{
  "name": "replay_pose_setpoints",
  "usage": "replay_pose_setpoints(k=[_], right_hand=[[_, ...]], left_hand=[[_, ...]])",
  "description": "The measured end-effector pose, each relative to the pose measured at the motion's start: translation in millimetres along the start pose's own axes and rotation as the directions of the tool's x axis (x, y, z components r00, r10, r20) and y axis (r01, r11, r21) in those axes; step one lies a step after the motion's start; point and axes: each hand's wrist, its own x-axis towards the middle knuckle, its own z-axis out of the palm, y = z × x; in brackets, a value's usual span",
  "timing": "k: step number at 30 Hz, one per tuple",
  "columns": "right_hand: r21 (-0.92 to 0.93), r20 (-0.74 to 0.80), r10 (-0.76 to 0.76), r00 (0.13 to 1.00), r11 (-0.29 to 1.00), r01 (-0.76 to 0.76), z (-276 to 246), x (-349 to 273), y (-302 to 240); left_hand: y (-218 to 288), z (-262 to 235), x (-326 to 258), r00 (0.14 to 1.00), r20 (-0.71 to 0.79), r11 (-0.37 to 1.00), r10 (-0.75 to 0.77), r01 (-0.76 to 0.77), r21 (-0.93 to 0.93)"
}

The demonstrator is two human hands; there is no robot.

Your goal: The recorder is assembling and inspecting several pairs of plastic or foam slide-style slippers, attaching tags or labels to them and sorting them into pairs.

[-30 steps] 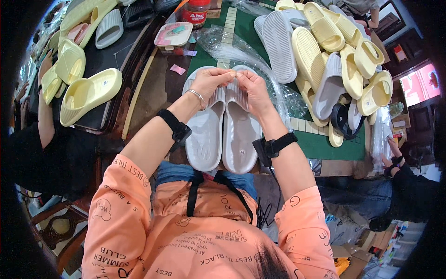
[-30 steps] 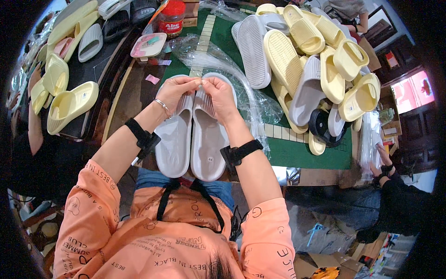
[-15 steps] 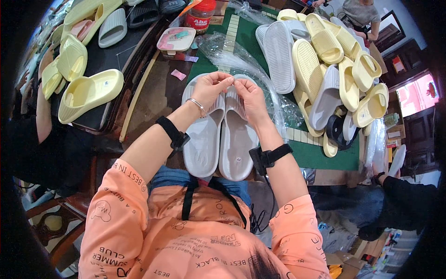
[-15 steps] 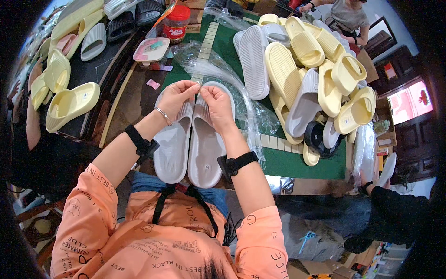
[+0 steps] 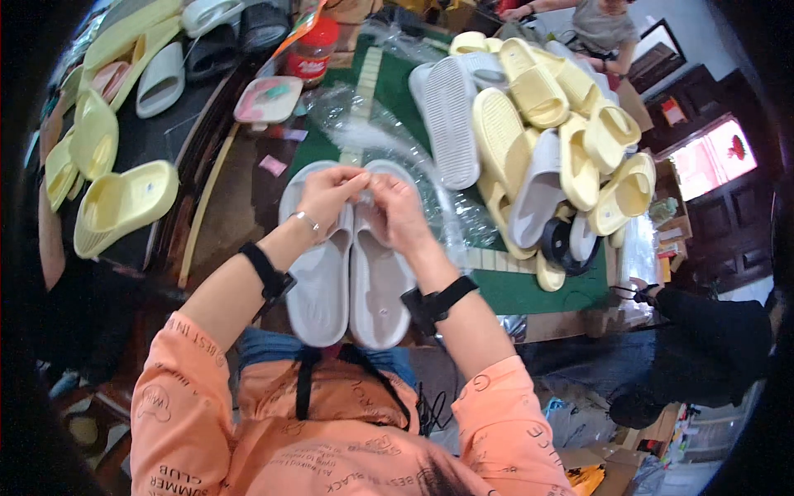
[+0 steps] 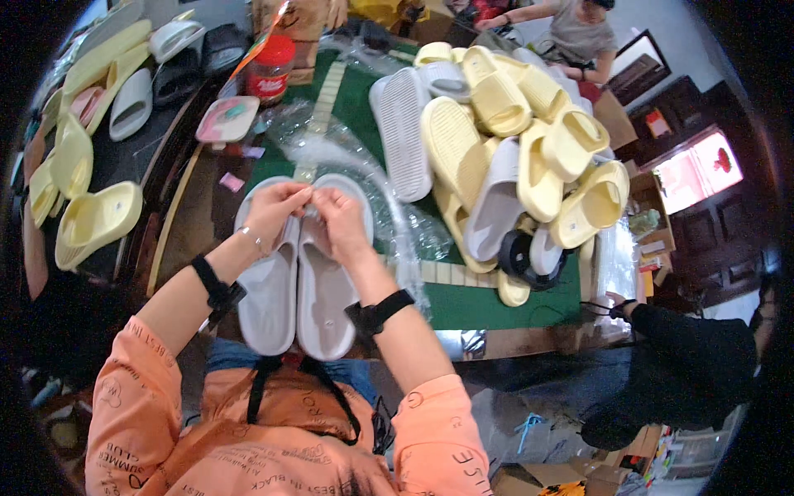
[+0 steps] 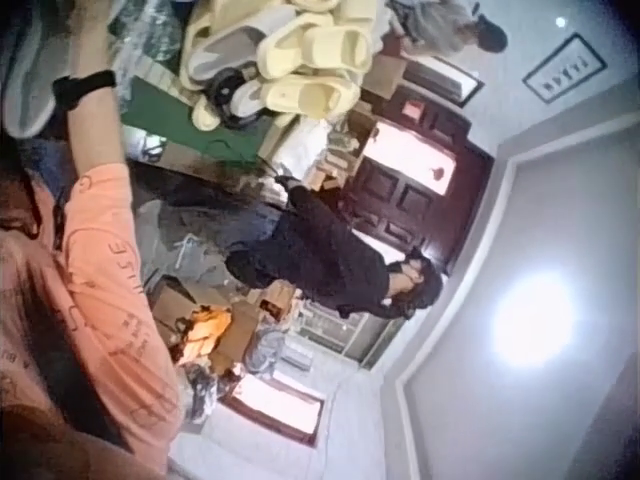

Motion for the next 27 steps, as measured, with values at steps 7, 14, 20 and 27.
replay_pose_setpoints(k=[7,14,20,27], right_hand=[[0.084,0.046,0.008,0.999,0.996,-0.012,10.6,-10.4,-7.5],[-0.220,-0.094,-0.230,0.969,0.954,0.205,6.7,-0.8,-40.7],[-0.793,-0.077,-0.413,0.907,0.577,0.195,-23.7,-65.9,-77.2],[-0.939,-0.301,-0.140,0.943,0.214,-0.268,-11.8,-149.4,-30.3]], left_hand=[[-3.3,-3.9,-5.3,1.000,-0.008,0.999,0.022,-0.022,-0.039],[18.5,-2.6,5.4,0.994,-0.039,0.990,0.103,-0.098,0.099],[56.5,-41.3,-55.3,0.953,-0.089,0.892,0.290,-0.236,0.387],[32.4,-60.3,-141.9,0.969,-0.150,0.405,0.194,0.060,0.912]])
